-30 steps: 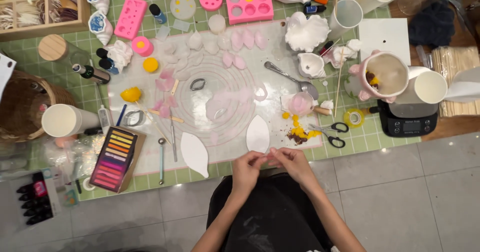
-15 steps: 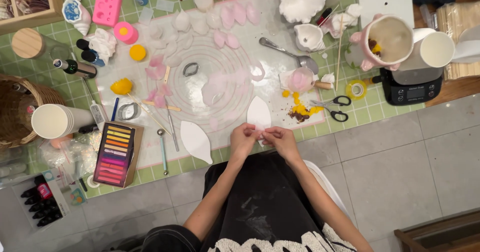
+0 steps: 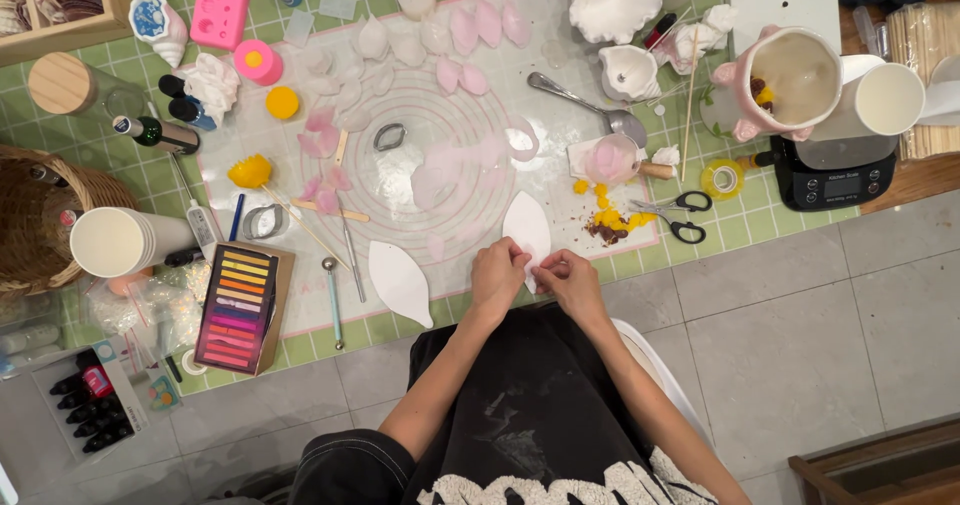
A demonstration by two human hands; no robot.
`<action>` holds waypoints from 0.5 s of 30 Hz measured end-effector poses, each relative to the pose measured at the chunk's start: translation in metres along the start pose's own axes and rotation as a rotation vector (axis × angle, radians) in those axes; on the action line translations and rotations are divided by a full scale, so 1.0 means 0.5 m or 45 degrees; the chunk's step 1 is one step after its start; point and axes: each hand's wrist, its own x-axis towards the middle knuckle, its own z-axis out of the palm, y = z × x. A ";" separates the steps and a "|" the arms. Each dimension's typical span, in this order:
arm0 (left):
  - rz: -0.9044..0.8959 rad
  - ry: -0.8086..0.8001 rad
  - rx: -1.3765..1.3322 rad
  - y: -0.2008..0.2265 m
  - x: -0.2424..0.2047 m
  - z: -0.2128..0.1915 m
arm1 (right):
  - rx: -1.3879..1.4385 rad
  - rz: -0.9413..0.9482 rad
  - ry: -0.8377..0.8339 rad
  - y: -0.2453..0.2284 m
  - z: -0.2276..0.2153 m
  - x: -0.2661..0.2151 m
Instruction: Shaping and smoothing thin wax sheets into petal shapes using hands and a ball stylus tool.
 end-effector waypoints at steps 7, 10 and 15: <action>-0.074 -0.022 -0.017 0.010 -0.002 -0.006 | -0.060 -0.016 -0.028 0.000 -0.001 0.005; -0.079 -0.033 -0.002 0.006 0.000 -0.004 | -0.094 -0.003 -0.016 -0.009 -0.003 0.000; -0.062 -0.106 -0.006 -0.002 0.000 -0.008 | 0.002 -0.015 -0.096 0.029 -0.013 0.014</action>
